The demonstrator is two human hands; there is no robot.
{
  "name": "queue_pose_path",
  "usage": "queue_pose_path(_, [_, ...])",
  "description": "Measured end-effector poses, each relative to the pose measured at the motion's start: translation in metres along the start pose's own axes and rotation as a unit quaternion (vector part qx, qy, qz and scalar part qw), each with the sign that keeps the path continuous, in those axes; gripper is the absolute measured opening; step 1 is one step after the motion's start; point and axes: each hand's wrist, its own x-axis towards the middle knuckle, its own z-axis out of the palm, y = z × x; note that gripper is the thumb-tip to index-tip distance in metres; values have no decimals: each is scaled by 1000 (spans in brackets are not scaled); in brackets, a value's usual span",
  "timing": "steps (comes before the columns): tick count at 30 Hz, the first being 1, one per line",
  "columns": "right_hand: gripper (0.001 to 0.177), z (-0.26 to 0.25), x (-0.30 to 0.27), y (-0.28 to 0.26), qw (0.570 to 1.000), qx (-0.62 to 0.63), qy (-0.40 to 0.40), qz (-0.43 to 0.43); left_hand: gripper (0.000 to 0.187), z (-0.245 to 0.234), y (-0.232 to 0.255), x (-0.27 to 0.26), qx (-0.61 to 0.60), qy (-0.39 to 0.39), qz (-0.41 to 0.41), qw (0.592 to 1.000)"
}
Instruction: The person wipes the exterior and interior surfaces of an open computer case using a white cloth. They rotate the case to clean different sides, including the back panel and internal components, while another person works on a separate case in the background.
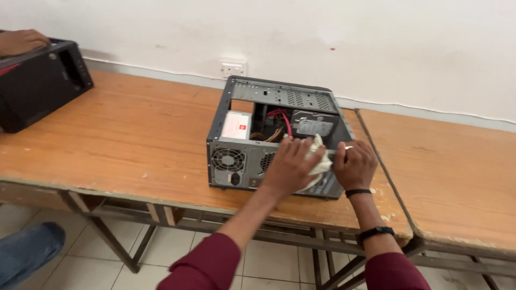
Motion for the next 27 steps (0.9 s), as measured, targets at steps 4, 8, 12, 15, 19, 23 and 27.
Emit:
queue_pose_path(4, [44,4,-2,2,999,19,33,-38,71,-40,-47,-51,85,52,16,995])
queue_pose_path(8, [40,7,-2,0,999,6,50,-21,66,-59,-62,-89,71,85,-164,980])
queue_pose_path(12, [40,7,-4,-1,998,-28,49,-8,70,-43,-24,-70,1,162,-231,959])
queue_pose_path(15, [38,5,-5,-2,999,-5,39,-1,69,-15,6,-41,-23,122,-86,988])
queue_pose_path(19, [35,8,-4,6,999,-9,35,-21,70,-18,-5,-46,-58,114,-44,991])
queue_pose_path(23, [35,10,-8,9,999,-16,38,-34,73,-27,-45,-82,81,29,-16,996])
queue_pose_path(27, [36,9,-7,6,999,-12,29,-17,73,-49,-76,-134,31,41,-49,998])
